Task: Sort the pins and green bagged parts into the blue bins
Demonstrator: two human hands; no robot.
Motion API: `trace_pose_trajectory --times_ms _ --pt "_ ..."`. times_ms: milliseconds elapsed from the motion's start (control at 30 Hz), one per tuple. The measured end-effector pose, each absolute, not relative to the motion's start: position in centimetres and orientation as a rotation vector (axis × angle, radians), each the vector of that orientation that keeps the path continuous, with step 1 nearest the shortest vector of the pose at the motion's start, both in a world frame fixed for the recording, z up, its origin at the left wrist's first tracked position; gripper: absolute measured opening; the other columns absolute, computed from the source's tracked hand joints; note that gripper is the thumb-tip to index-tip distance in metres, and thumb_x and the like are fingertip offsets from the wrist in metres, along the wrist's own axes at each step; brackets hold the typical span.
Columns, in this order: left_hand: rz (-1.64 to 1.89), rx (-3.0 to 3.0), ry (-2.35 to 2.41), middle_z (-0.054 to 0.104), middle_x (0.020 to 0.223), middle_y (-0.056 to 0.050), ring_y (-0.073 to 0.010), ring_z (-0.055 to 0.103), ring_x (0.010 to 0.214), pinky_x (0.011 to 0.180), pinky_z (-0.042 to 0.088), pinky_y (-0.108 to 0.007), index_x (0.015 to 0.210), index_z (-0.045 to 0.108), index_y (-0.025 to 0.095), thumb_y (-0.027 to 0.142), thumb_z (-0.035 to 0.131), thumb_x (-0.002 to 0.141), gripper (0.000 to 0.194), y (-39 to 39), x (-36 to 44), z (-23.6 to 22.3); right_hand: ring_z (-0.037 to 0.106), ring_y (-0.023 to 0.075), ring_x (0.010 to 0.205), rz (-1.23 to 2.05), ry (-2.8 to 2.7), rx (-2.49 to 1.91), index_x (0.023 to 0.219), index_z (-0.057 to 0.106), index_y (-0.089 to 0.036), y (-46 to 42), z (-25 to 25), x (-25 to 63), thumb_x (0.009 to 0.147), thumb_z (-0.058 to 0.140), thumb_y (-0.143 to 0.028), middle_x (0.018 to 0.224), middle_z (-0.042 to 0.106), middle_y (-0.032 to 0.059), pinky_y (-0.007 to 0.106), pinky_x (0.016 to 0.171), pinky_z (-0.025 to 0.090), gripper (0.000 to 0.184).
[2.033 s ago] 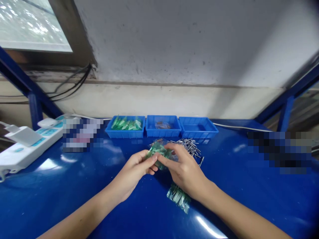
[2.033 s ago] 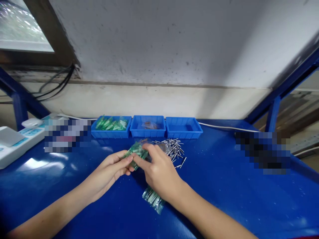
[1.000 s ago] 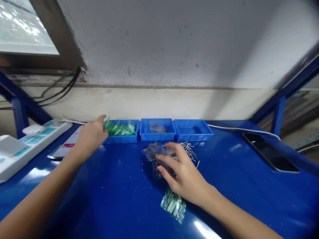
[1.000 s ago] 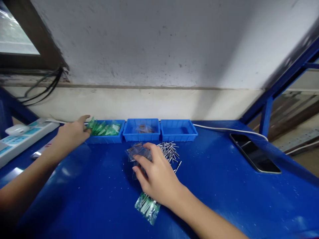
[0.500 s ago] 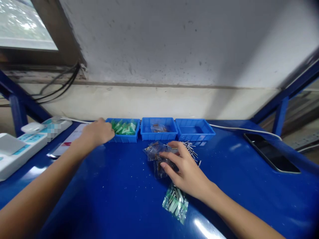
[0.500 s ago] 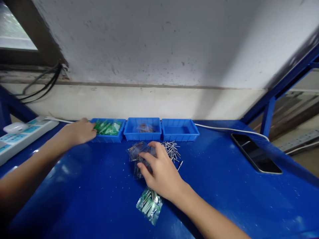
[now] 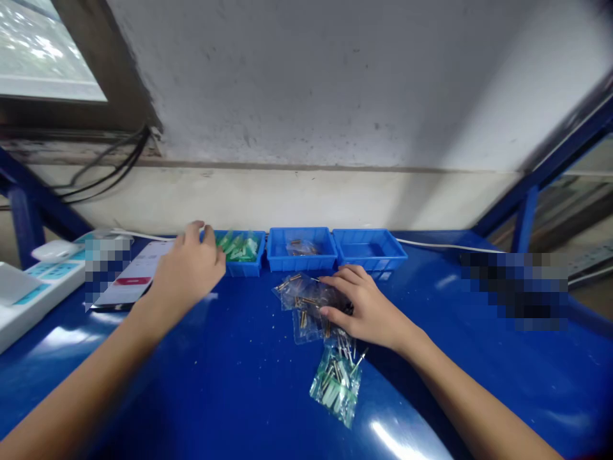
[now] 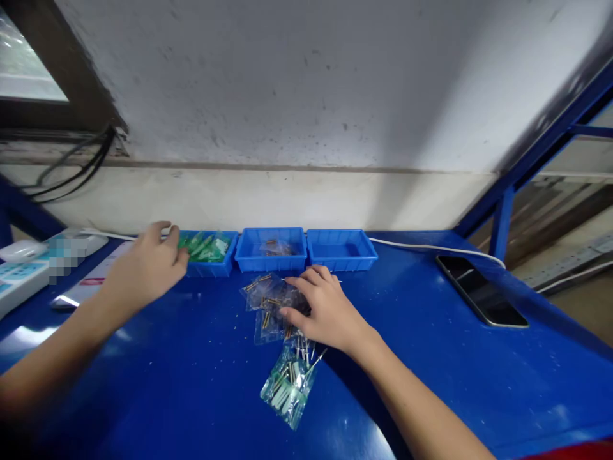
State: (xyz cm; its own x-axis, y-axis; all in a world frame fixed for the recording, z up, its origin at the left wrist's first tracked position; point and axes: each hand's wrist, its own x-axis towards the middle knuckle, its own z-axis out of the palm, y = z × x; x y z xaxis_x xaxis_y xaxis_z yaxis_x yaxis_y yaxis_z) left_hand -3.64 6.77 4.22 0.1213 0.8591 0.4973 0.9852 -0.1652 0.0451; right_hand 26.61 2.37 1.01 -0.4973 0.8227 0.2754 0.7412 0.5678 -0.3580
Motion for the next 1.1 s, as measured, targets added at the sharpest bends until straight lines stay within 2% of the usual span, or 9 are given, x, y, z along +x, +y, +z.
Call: trace_pose_trajectory --times_ms 133,233,367,533,667,767,833,967,1100 --pt "-0.802 -2.439 -1.566 0.058 0.106 -0.012 -0.0245 0.055 0.101 0.086 0.045 -0.038 0.110 0.056 0.015 0.026 0.041 0.089 0.028 1.0 0.0 2.3 0.040 0.0316 0.114 0.295 -2.469 -1.227 0.120 0.057 -0.021 2.0 1.3 26.3 0.081 0.056 -0.044 0.111 0.057 0.0112 0.053 0.093 0.037 0.045" --pt "-0.667 -2.970 -1.416 0.061 0.105 -0.005 -0.0201 0.054 0.097 0.085 0.046 -0.037 0.112 0.054 0.021 0.029 0.043 0.091 0.026 -2.9 3.3 0.9 0.040 0.0315 0.114 0.292 -2.474 -1.170 0.114 0.061 -0.023 1.7 1.7 26.1 0.081 0.056 -0.042 0.109 0.057 0.0104 0.052 0.092 0.038 0.039" --pt "-0.511 -3.208 -1.316 0.056 0.121 -0.005 -0.0276 0.050 0.105 0.089 0.042 -0.047 0.126 0.046 0.025 0.059 0.060 0.073 0.065 -5.2 6.5 0.1 0.042 0.0283 0.112 0.260 -2.419 -1.140 0.110 0.062 -0.020 1.4 1.9 25.7 0.083 0.054 -0.036 0.106 0.057 0.0102 0.049 0.095 0.037 0.032" --pt "-0.568 -3.286 -1.266 0.063 0.113 -0.005 -0.0258 0.056 0.099 0.087 0.040 -0.043 0.115 0.057 0.025 0.051 0.055 0.082 0.042 -4.6 5.9 0.0 0.047 0.0249 0.104 0.297 -2.363 -1.097 0.106 0.063 -0.019 1.1 1.5 25.1 0.085 0.053 -0.032 0.098 0.060 0.0091 0.045 0.093 0.040 0.027" --pt "-0.870 -3.243 -1.573 0.069 0.087 -0.003 -0.0197 0.061 0.076 0.074 0.043 -0.033 0.099 0.062 0.025 0.036 0.046 0.091 0.022 -3.8 4.4 -0.1 0.051 0.0228 0.099 0.417 -2.265 -1.053 0.106 0.063 -0.019 0.7 1.6 24.7 0.089 0.049 -0.032 0.095 0.062 0.0083 0.042 0.088 0.042 0.026" --pt "-1.153 -3.058 -2.077 0.061 0.063 0.001 -0.0140 0.054 0.054 0.054 0.039 -0.026 0.087 0.061 0.023 0.034 0.039 0.093 0.025 -3.2 3.8 0.0 0.056 0.0186 0.092 0.602 -2.141 -0.985 0.106 0.062 -0.020 0.3 1.8 24.5 0.094 0.039 -0.032 0.091 0.064 0.0062 0.037 0.083 0.044 0.029" --pt "-1.307 -2.954 -2.325 0.055 0.055 0.002 -0.0122 0.049 0.049 0.050 0.035 -0.024 0.082 0.059 0.021 0.039 0.039 0.092 0.029 -2.9 3.7 0.1 0.058 0.0165 0.084 0.727 -2.059 -0.983 0.108 0.060 -0.019 0.1 1.9 24.2 0.092 0.041 -0.034 0.088 0.064 0.0048 0.033 0.076 0.046 0.029" --pt "-1.621 -2.960 -2.439 0.055 0.056 0.001 -0.0119 0.050 0.055 0.056 0.038 -0.023 0.080 0.057 0.019 0.045 0.037 0.092 0.036 -2.6 3.8 0.2 0.055 0.0128 0.065 0.903 -2.005 -1.065 0.095 0.062 -0.018 -0.2 1.6 23.4 0.084 0.056 -0.032 0.074 0.062 0.0012 0.026 0.059 0.045 0.019" --pt "-1.955 -2.796 -2.611 0.055 0.063 -0.001 -0.0109 0.048 0.056 0.053 0.039 -0.023 0.084 0.058 0.016 0.053 0.036 0.090 0.044 -2.8 3.9 0.0 0.051 0.0109 0.059 0.669 -1.940 -1.050 0.077 0.065 -0.018 -0.5 1.3 23.0 0.085 0.055 -0.026 0.067 0.056 0.0008 0.024 0.054 0.042 0.015"
